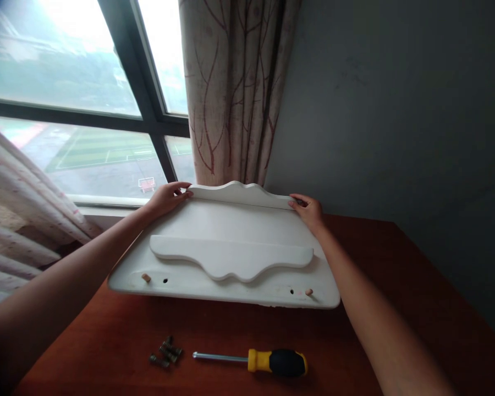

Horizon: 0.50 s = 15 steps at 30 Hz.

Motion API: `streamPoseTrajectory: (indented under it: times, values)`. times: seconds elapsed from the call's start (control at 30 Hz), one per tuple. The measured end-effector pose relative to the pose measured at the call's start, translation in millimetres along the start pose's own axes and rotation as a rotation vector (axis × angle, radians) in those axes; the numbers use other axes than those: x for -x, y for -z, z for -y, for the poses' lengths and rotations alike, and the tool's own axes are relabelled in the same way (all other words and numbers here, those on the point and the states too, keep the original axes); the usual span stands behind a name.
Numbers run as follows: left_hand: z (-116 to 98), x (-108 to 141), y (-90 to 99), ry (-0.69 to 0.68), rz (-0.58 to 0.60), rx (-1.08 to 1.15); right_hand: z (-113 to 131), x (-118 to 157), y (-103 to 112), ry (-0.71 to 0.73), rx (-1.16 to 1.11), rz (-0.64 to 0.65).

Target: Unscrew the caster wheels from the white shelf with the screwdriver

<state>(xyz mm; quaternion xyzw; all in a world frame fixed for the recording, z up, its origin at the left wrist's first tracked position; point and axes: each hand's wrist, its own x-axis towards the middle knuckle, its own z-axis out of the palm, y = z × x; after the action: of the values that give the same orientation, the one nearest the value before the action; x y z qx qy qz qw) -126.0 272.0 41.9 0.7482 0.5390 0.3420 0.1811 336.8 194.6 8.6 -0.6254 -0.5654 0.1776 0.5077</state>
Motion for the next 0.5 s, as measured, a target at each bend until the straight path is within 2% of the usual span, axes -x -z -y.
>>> streamPoseTrajectory:
  times: [0.27, 0.5]
  values:
    - [3.1, 0.0, -1.2, 0.061, -0.002, 0.066, 3.0, 1.1, -1.8, 0.005, -0.041, -0.052]
    - [4.3, 1.0, -2.0, 0.053, -0.009, 0.082, -1.0, 1.2, -2.2, 0.009, -0.054, -0.058]
